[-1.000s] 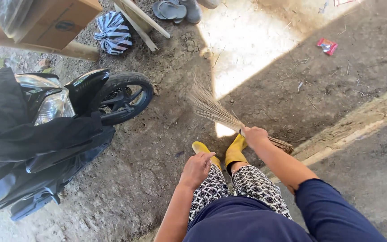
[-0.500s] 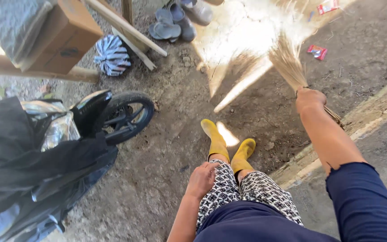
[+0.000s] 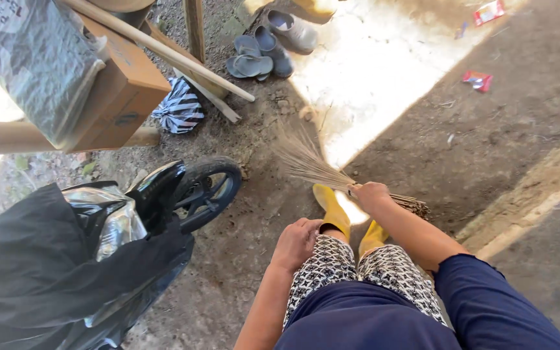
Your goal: Sweeping a dirt yard and moving objects using a stick broom.
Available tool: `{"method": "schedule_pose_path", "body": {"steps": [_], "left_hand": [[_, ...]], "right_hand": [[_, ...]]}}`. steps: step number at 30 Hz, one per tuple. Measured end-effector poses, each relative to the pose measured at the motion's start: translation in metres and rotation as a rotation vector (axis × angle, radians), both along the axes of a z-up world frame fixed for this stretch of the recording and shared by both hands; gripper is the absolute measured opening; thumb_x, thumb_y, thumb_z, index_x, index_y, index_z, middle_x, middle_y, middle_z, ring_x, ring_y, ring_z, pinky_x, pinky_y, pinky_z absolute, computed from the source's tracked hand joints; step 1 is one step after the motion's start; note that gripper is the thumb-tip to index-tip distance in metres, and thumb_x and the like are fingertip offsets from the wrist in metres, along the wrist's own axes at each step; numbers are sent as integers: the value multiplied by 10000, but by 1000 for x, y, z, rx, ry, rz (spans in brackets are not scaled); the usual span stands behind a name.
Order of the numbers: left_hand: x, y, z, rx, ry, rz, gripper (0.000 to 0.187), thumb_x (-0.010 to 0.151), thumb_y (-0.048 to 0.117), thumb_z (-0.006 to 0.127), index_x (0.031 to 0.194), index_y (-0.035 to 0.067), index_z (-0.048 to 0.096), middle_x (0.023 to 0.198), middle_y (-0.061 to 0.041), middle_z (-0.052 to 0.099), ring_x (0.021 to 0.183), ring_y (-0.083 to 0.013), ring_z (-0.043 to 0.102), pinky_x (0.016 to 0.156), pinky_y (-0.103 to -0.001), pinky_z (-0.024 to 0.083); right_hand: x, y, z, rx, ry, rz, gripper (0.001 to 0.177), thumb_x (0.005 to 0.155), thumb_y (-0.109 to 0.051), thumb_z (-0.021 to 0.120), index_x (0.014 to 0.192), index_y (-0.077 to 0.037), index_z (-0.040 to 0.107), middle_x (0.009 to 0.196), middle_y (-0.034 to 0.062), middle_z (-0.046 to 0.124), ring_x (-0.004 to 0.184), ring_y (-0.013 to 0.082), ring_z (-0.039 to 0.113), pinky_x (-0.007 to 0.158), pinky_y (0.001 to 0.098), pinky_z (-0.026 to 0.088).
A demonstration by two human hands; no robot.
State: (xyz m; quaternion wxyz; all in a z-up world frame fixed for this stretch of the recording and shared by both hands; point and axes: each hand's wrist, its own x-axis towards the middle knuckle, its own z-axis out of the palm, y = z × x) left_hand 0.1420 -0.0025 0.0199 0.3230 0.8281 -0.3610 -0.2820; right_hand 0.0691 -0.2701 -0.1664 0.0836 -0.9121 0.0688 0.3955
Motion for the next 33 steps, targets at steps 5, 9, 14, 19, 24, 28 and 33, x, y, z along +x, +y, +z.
{"method": "schedule_pose_path", "body": {"steps": [5, 9, 14, 19, 24, 28, 33], "left_hand": [[46, 33, -9, 88, 16, 14, 283, 912, 99, 645, 1190, 116, 695, 1023, -140, 695, 965, -365, 669, 836, -465, 534], [69, 45, -19, 99, 18, 31, 295, 907, 96, 641, 1196, 119, 693, 1028, -133, 698, 963, -362, 671, 838, -463, 535], [86, 37, -21, 83, 17, 40, 277, 924, 106, 653, 1196, 122, 696, 1030, -134, 693, 958, -367, 664, 824, -463, 536], [96, 15, -22, 65, 52, 5, 274, 927, 114, 646, 1195, 133, 696, 1000, -120, 691, 949, -347, 672, 821, -456, 539], [114, -23, -4, 57, 24, -17, 279, 928, 110, 643, 1204, 119, 686, 1016, -110, 689, 963, -348, 663, 831, -456, 526], [134, -58, 9, 126, 17, 40, 290, 931, 117, 633, 1218, 125, 680, 1052, -98, 685, 956, -350, 653, 837, -450, 517], [154, -114, -2, 230, 31, 88, 287, 935, 135, 628, 1216, 150, 682, 1065, -92, 683, 947, -350, 654, 827, -451, 518]], "right_hand": [[32, -37, -19, -144, 200, -126, 473, 975, -178, 615, 1442, -248, 600, 1381, 24, 712, 1251, 253, 693, 942, 420, 617], [43, -108, 10, -284, 150, -364, 355, 1070, -221, 500, 1398, -186, 632, 1417, 51, 659, 1267, 306, 657, 960, 535, 573], [64, -169, 48, -363, 86, -634, 512, 1021, -156, 455, 1532, -180, 440, 1418, 138, 607, 1212, 389, 646, 878, 565, 571], [60, -188, -9, -362, 14, -417, 437, 990, -350, 563, 1390, -183, 621, 1329, 106, 720, 1204, 278, 702, 965, 422, 573], [115, -108, 87, -165, 60, -277, 740, 1004, -192, 532, 1660, -292, 205, 1105, 126, 722, 930, 250, 771, 737, 378, 641], [139, -106, 8, 0, 36, -131, 826, 950, -146, 590, 1640, -343, 180, 1110, 82, 746, 920, 247, 736, 705, 409, 591], [173, -181, -59, 4, -98, -39, 723, 913, -164, 616, 1527, -351, 285, 1177, 43, 690, 998, 247, 704, 688, 451, 603]]}}
